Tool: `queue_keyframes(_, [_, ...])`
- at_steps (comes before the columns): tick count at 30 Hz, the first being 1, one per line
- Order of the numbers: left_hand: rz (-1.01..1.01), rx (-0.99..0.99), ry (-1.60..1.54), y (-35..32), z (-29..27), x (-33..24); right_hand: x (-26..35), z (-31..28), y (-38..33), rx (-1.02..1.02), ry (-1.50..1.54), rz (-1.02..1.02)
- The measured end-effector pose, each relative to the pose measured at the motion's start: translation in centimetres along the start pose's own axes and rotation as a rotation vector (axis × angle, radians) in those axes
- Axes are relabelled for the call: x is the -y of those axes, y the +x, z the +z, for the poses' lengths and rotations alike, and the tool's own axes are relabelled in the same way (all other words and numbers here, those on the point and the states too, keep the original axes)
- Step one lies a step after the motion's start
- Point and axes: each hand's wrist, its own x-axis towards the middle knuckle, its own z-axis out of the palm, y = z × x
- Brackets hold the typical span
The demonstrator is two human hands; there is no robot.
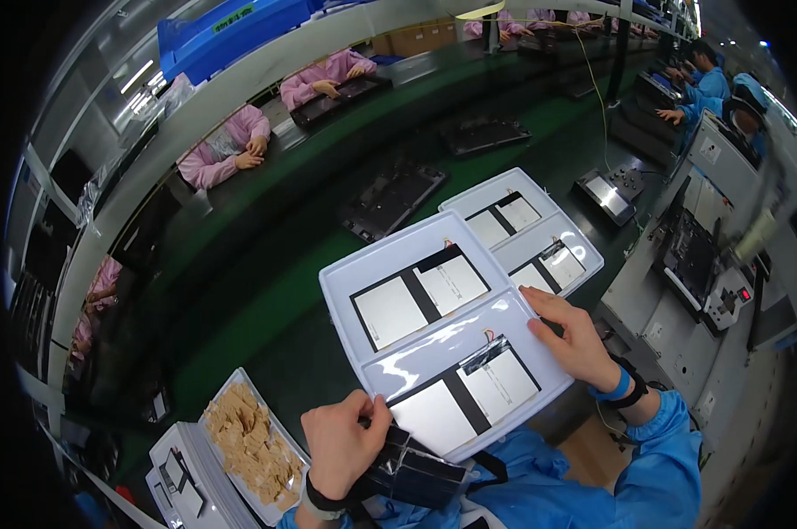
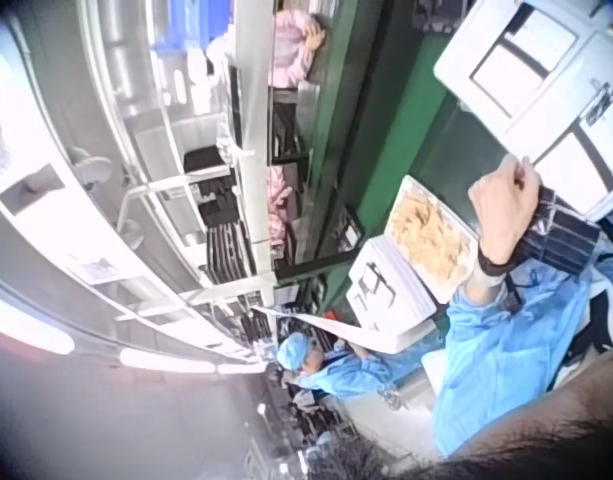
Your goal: The person peels adhesive backing from small electronic components, attaches the components to plastic laptop housings, and places the finished housings into a white tray.
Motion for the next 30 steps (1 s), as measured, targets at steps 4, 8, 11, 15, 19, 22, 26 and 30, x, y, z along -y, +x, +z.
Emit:
queue_keyframes(4, [0.01, -0.123, -0.125, -0.4, -0.9, -0.3, 2.5, -1.5, 0.7, -0.08, -0.005, -0.073])
queue_keyframes(8, [0.077, -0.135, -0.324, 2.0, -0.2, -1.3, 2.7, -3.8, 3.6, -0.037, 0.627, 0.17])
queue_keyframes(11, [0.029, 0.055, -0.49, 4.5, 1.6, -1.8, -1.7, -8.2, 6.7, -0.096, 0.792, 0.125])
queue_keyframes(15, [0.049, 0.144, -0.411, 4.8, 3.6, -0.6, -8.8, -13.8, 8.5, -0.144, 0.743, 0.161])
queue_keyframes(19, [0.062, 0.083, -0.276, 3.7, 4.9, -0.6, -17.7, -15.3, 10.0, -0.151, 0.778, 0.209])
queue_keyframes(22, [0.059, 0.084, -0.228, 3.6, 4.7, -0.6, -21.7, -13.7, 11.3, -0.122, 0.619, 0.219])
queue_keyframes(26, [0.076, 0.03, -0.231, 3.3, 5.3, -0.5, -23.6, -12.3, 11.7, -0.032, 0.456, 0.333])
queue_keyframes(30, [0.07, 0.028, -0.231, 3.5, 5.5, -0.8, -23.8, -11.8, 12.0, -0.022, 0.073, 0.316])
